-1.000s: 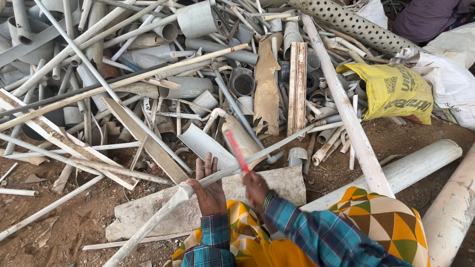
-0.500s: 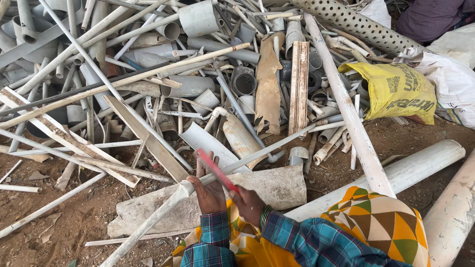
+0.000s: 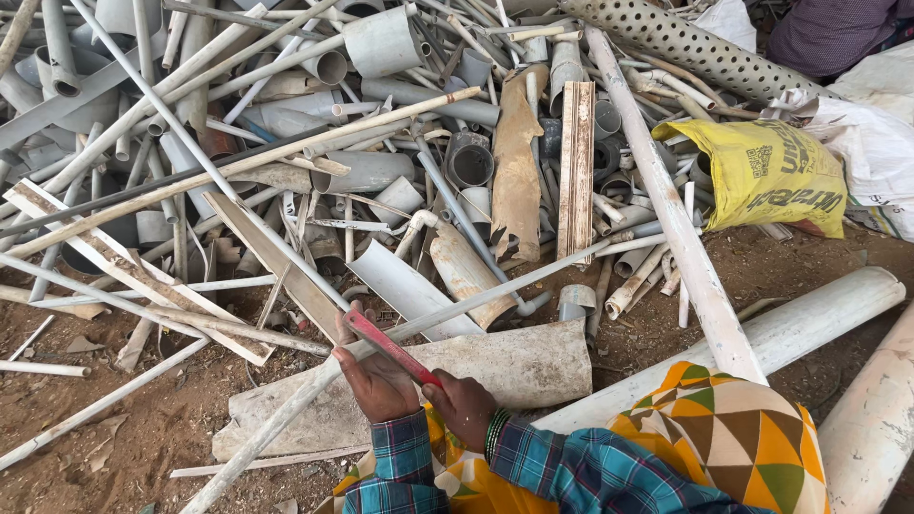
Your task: The person sorts through a large pile of PVC pipes and pipe fragments by hand, using a small red tool to tap and inspect specific pieces.
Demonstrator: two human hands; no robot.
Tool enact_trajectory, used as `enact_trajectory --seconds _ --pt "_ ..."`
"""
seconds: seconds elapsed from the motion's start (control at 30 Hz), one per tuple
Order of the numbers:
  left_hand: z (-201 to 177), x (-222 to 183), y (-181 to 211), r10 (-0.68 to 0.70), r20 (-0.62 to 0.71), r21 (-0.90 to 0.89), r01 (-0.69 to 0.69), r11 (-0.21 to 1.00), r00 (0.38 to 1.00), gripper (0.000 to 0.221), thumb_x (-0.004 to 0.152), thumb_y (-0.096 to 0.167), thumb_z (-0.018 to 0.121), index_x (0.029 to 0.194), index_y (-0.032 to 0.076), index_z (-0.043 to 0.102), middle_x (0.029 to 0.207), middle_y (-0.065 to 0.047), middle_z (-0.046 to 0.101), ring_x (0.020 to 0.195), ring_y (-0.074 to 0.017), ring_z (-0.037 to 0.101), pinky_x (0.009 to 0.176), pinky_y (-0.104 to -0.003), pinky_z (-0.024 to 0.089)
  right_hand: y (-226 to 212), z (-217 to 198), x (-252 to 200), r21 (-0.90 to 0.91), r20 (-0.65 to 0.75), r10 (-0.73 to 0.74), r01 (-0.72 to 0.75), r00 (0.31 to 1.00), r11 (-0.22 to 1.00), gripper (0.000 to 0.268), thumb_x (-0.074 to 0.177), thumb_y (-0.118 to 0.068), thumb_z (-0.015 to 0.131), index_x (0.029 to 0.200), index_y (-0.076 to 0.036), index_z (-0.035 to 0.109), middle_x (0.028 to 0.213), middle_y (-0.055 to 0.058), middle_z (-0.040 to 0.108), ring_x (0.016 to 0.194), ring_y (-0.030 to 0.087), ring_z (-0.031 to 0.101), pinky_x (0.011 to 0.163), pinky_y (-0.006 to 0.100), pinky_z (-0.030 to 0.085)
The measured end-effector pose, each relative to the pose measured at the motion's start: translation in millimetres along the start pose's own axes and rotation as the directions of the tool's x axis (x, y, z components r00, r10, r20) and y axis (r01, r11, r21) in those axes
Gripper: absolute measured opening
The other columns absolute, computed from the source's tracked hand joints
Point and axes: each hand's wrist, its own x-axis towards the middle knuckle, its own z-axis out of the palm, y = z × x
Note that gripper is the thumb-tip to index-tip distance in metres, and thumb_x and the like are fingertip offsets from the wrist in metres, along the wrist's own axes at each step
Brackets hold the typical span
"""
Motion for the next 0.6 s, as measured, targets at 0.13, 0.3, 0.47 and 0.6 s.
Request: enact_trajectory --seconds 0.13,0.3,0.47,0.6 --pt "-10 1 7 -0.039 0.044 0.011 0.038 0.999 0.998 0.078 0.108 0.057 0.034 0.154 -0.005 0.039 0.16 -0.02 0.044 0.144 -0.0291 0.045 0.116 -0.048 0.043 13 -12 17 0.305 -0.041 0.457 -0.424 0.889 0.853 0.038 0.105 -0.044 0.038 0.109 -0.014 0.062 0.056 0.001 0.056 0.042 0.013 0.054 0.039 0.032 0.048" --pt "-16 4 -2 -0.024 0.014 0.083 0.022 0.996 1.0 0.07 0.109 0.049 0.033 0.154 -0.004 0.04 0.158 -0.019 0.046 0.147 -0.0279 0.043 0.116 -0.045 0.042 13 -53 35 0.686 0.046 0.757 -0.571 0.651 0.45 0.042 0.104 -0.049 0.043 0.091 -0.009 0.049 0.053 0.004 0.048 0.035 0.015 0.045 0.031 0.034 0.04" --pt "-22 6 -1 -0.087 -0.052 0.124 0.093 0.988 0.995 0.07 0.108 0.05 0.035 0.157 0.0 0.038 0.155 -0.02 0.046 0.141 -0.0305 0.043 0.114 -0.045 0.043 -33 -10 13 0.203 0.108 0.249 -0.266 0.963 0.942 0.051 0.106 -0.056 0.042 0.107 -0.009 0.06 0.06 -0.001 0.056 0.047 0.009 0.054 0.045 0.03 0.046" --pt "-19 4 6 -0.135 -0.054 0.233 0.144 0.962 0.989 0.071 0.103 0.052 0.032 0.159 0.007 0.032 0.16 -0.013 0.042 0.147 -0.0249 0.039 0.117 -0.043 0.034 13 -31 34 0.221 -0.092 0.435 -0.407 0.896 0.886 0.049 0.105 -0.055 0.04 0.112 -0.012 0.062 0.056 0.001 0.056 0.047 0.009 0.059 0.045 0.029 0.051"
